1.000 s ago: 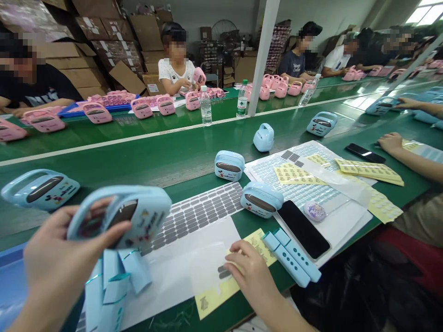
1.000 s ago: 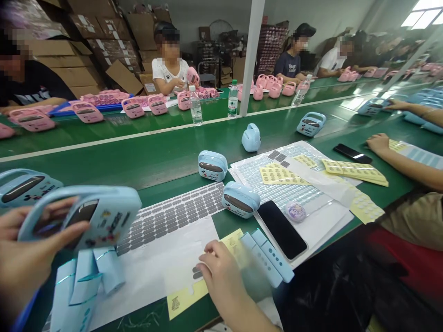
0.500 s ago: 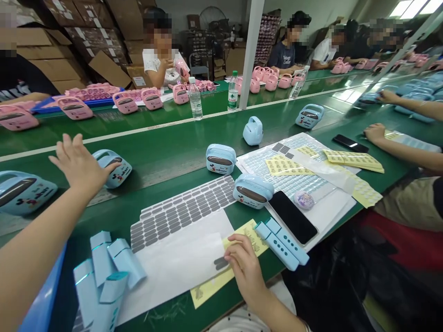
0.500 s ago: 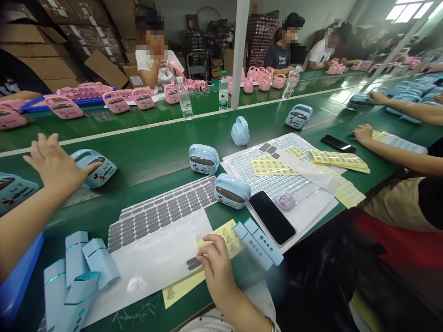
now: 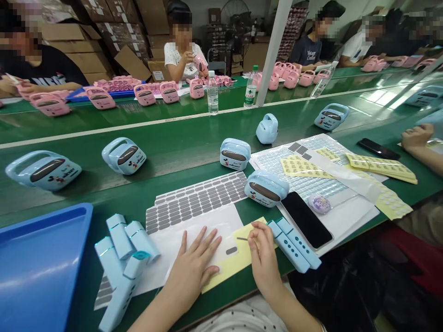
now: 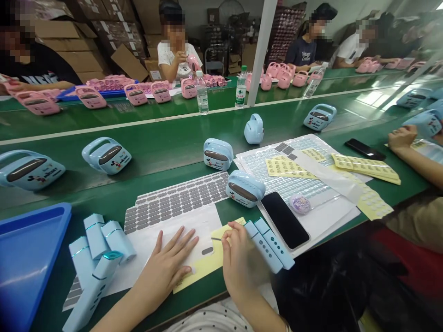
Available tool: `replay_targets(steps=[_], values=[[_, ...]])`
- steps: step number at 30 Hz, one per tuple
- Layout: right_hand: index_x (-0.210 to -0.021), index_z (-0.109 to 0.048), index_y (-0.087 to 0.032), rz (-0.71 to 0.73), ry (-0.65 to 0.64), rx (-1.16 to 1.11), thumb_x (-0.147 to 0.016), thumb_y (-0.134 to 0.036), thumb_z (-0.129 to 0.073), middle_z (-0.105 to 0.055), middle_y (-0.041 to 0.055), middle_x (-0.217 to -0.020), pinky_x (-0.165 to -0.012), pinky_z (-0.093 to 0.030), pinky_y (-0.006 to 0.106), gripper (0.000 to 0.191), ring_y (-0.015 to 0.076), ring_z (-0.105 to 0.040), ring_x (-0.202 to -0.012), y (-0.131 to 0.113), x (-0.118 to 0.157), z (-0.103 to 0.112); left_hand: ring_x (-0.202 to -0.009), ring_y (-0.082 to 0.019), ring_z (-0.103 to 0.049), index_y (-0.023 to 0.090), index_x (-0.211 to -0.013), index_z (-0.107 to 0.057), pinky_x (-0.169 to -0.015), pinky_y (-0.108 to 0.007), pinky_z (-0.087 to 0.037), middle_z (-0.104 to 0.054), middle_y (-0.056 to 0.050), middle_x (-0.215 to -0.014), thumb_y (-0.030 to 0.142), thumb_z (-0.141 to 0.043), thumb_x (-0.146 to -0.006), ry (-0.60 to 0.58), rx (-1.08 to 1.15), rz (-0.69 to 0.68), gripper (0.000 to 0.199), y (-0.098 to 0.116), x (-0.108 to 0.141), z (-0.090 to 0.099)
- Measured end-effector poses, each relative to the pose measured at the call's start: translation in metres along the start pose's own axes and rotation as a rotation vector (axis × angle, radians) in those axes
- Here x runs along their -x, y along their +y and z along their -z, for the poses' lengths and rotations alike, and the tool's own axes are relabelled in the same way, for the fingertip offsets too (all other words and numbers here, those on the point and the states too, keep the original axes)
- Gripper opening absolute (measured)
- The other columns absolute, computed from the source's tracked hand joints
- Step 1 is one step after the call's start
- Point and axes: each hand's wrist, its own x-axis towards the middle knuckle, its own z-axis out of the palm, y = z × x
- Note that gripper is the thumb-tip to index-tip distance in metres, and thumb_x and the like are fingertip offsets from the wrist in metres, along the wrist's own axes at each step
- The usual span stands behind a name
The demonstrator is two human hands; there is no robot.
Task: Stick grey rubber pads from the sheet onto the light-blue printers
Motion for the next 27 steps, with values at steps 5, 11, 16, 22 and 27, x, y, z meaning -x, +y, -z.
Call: replay_targets(steps=[5,11,16,22,27], values=[[-0.135,-0.034,-0.030,0.426,0.033,0.293,-0.087,-0.024,-0.048,-0.057,-0.0058,-0.106,-0.092,-0.046,0.011,0.051,-0.0035,-0.052,-0.104,0.0053,0.0031,0.0074,-0.141,-0.026,-0.004,0.021,-0.151,-0.018,-0.109,-0.048,0.009,-0.013,-0.001,-0.153,0.057,-0.032,-0.094,0.018,-0.009,-0.041,0.069,-0.0043,-0.0064,0.0056],[-0.140,-0.035,-0.027,0.368,0.017,0.328,-0.087,-0.022,-0.046,-0.059,-0.0035,-0.089,-0.079,-0.051,0.012,0.054,-0.0019,-0.056,-0.086,0.0083,0.0064,-0.0005,-0.142,-0.024,-0.001,0.022,-0.152,-0.013,-0.108,-0.046,0.011,-0.006,-0.001,-0.154,0.060,-0.025,-0.094,-0.070,0.084,-0.037,0.070,-0.0029,-0.0056,0.0053],[-0.139,-0.038,-0.025,0.341,-0.017,0.313,-0.087,-0.023,-0.046,-0.059,-0.0026,-0.094,-0.080,-0.050,0.012,0.052,-0.0015,-0.056,-0.089,0.0086,0.0038,0.0012,-0.142,-0.022,0.002,0.022,-0.152,-0.010,-0.109,-0.045,0.011,-0.006,0.000,-0.154,0.058,-0.026,-0.095,-0.070,0.106,-0.030,0.069,-0.0029,-0.0057,0.0050],[-0.137,-0.042,-0.024,0.279,-0.096,0.248,-0.088,-0.023,-0.043,-0.058,0.0000,-0.086,-0.079,-0.051,0.016,0.049,0.0006,-0.055,-0.083,0.0105,0.0016,0.0028,-0.142,-0.019,0.002,0.026,-0.151,-0.010,-0.109,-0.043,0.012,-0.005,0.003,-0.154,0.058,-0.028,-0.095,-0.095,0.136,-0.033,0.067,-0.0046,-0.0059,0.0053],[-0.134,-0.045,-0.019,0.285,-0.071,0.252,-0.088,-0.026,-0.044,-0.058,0.0000,-0.083,-0.080,-0.050,0.017,0.047,0.0005,-0.055,-0.080,0.0096,0.0024,0.0014,-0.142,-0.019,0.005,0.025,-0.152,-0.010,-0.108,-0.042,0.014,-0.003,0.003,-0.154,0.057,-0.031,-0.094,-0.128,0.165,-0.029,0.070,-0.0042,-0.0089,0.0053]])
